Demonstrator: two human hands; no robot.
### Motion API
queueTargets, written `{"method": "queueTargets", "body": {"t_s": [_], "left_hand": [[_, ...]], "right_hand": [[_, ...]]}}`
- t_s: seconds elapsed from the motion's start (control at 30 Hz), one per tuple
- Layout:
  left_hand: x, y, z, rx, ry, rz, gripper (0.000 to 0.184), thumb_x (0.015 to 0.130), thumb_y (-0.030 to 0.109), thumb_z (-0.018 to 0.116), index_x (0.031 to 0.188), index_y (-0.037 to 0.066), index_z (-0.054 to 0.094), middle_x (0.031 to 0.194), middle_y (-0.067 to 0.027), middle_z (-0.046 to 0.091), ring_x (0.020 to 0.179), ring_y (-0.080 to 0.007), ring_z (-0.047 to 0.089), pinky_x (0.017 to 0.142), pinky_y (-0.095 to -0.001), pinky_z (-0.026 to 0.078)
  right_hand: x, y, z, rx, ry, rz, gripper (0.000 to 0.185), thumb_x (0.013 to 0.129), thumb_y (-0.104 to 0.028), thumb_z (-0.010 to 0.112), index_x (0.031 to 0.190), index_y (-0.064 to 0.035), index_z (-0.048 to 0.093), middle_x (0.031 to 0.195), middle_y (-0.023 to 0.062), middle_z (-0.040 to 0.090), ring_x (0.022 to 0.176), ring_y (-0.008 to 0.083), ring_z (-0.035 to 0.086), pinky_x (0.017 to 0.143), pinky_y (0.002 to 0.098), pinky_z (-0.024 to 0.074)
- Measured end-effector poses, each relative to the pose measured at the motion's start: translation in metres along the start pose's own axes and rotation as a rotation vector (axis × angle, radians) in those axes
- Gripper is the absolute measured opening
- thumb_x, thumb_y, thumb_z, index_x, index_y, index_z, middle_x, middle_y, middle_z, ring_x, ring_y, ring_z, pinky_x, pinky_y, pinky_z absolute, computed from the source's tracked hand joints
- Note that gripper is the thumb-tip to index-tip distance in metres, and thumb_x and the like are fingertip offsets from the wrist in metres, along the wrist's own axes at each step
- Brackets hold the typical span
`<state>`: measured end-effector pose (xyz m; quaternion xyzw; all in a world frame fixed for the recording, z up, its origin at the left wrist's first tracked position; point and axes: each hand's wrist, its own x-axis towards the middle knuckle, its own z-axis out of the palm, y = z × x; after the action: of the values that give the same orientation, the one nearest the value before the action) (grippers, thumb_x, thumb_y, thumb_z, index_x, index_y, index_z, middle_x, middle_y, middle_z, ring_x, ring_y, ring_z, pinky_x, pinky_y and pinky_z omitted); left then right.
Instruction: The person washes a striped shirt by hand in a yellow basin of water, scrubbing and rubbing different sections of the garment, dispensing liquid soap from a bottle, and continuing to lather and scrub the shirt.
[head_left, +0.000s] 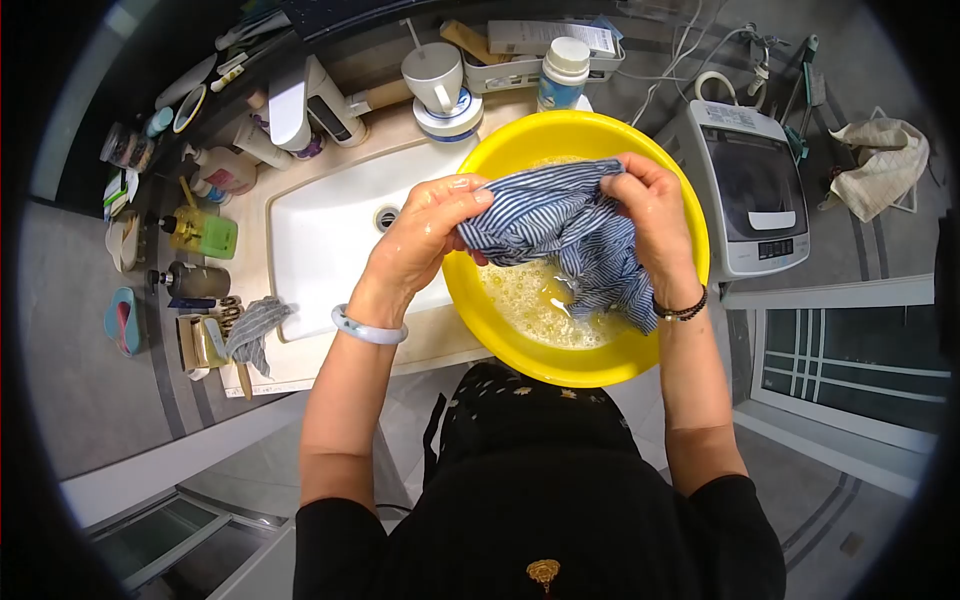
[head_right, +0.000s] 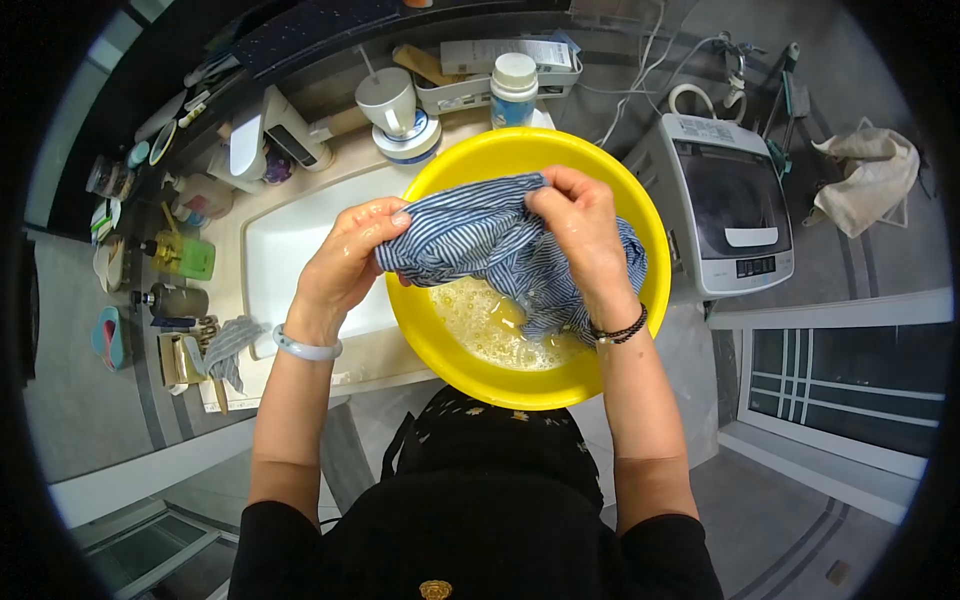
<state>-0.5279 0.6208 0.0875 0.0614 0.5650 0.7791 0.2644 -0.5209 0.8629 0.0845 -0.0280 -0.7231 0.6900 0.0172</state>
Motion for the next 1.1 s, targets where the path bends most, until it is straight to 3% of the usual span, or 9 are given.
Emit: {"method": "queueTargets", "body": {"t_s": [0.13, 0.27, 0.33, 0.57, 0.67, 0.77, 0.87, 0.93, 1.1], "left_hand": [[0.003, -0.006, -0.006, 0.05, 0.075, -0.009, 0.022, 0.085, 0.025, 0.059, 0.09, 0.003, 0.061, 0.072, -0.0026, 0.062, 0.057, -0.0083, 0.059, 0.045, -0.0195, 0.046], [0.01, -0.015, -0.009, 0.087, 0.11, -0.03, 0.021, 0.085, 0.024, 0.059, 0.088, 0.004, 0.061, 0.07, -0.0014, 0.061, 0.054, -0.0072, 0.057, 0.044, -0.0189, 0.045], [0.011, -0.017, -0.01, 0.065, 0.098, -0.058, 0.018, 0.085, 0.021, 0.06, 0.092, 0.004, 0.06, 0.076, -0.0005, 0.062, 0.063, -0.0064, 0.057, 0.053, -0.0192, 0.047], [0.02, -0.029, -0.014, 0.012, 0.073, -0.112, 0.022, 0.083, 0.014, 0.059, 0.102, 0.004, 0.059, 0.083, -0.0009, 0.064, 0.07, -0.0075, 0.06, 0.058, -0.0227, 0.05], [0.023, -0.037, -0.016, -0.023, 0.075, -0.143, 0.031, 0.082, 0.01, 0.056, 0.113, 0.006, 0.055, 0.097, -0.0043, 0.063, 0.078, -0.0104, 0.061, 0.063, -0.0257, 0.052], [0.029, -0.051, -0.014, -0.111, 0.175, -0.179, 0.043, 0.082, 0.012, 0.054, 0.125, 0.009, 0.048, 0.112, -0.0078, 0.058, 0.092, -0.0148, 0.059, 0.072, -0.0327, 0.052], [0.033, -0.063, -0.002, 0.145, 0.405, -0.23, 0.063, 0.081, 0.02, 0.056, 0.138, 0.012, 0.033, 0.136, -0.0137, 0.039, 0.114, -0.0208, 0.045, 0.083, -0.0386, 0.045], [0.031, -0.069, 0.001, 0.196, 0.395, -0.225, 0.063, 0.081, 0.02, 0.056, 0.139, 0.012, 0.032, 0.138, -0.0148, 0.035, 0.117, -0.0213, 0.043, 0.085, -0.0383, 0.044], [0.021, -0.069, 0.005, 0.324, 0.373, -0.198, 0.06, 0.08, 0.019, 0.058, 0.135, 0.008, 0.038, 0.134, -0.0164, 0.041, 0.125, -0.0245, 0.039, 0.093, -0.0337, 0.038]], "right_hand": [[0.005, 0.002, -0.004, 0.421, -0.08, 0.218, 0.011, 0.081, -0.006, 0.052, 0.085, -0.0016, 0.061, 0.067, 0.0002, 0.058, 0.048, 0.0062, 0.052, 0.04, 0.0186, 0.0423], [0.013, 0.011, -0.005, 0.457, -0.062, 0.244, 0.01, 0.082, -0.007, 0.053, 0.082, -0.0017, 0.061, 0.066, 0.0, 0.057, 0.046, 0.0061, 0.05, 0.04, 0.018, 0.0414], [0.017, 0.014, -0.005, 0.444, -0.043, 0.257, 0.009, 0.082, -0.008, 0.054, 0.083, -0.0015, 0.061, 0.065, -0.0002, 0.057, 0.047, 0.0061, 0.051, 0.041, 0.0179, 0.0417], [0.03, 0.023, 0.002, 0.324, -0.079, 0.243, 0.01, 0.077, -0.003, 0.059, 0.086, -0.0019, 0.062, 0.067, 0.0006, 0.059, 0.056, 0.0062, 0.055, 0.05, 0.0166, 0.042], [0.047, 0.049, -0.003, 0.238, -0.187, 0.178, 0.018, 0.076, -0.007, 0.061, 0.094, -0.0019, 0.061, 0.083, 0.0021, 0.063, 0.071, 0.0083, 0.058, 0.061, 0.0218, 0.0468], [0.075, 0.077, 0.004, -0.05, -0.125, 0.258, 0.023, 0.073, -0.008, 0.063, 0.095, -0.0002, 0.06, 0.082, 0.0028, 0.064, 0.07, 0.01, 0.058, 0.062, 0.0229, 0.0474], [0.097, 0.139, 0.029, -0.478, -0.017, 0.108, 0.022, 0.07, -0.009, 0.063, 0.089, 0.0016, 0.061, 0.074, 0.0136, 0.064, 0.068, 0.022, 0.063, 0.063, 0.0323, 0.0506], [0.095, 0.164, 0.045, -1.096, 0.028, -0.286, 0.02, 0.07, -0.011, 0.061, 0.087, 0.0006, 0.061, 0.077, 0.0201, 0.063, 0.071, 0.0346, 0.063, 0.068, 0.0419, 0.0504], [0.096, 0.155, 0.038, -1.045, -0.109, -0.289, 0.017, 0.072, -0.01, 0.059, 0.086, -0.0002, 0.062, 0.079, 0.021, 0.063, 0.072, 0.0377, 0.062, 0.067, 0.0439, 0.0501]]}}
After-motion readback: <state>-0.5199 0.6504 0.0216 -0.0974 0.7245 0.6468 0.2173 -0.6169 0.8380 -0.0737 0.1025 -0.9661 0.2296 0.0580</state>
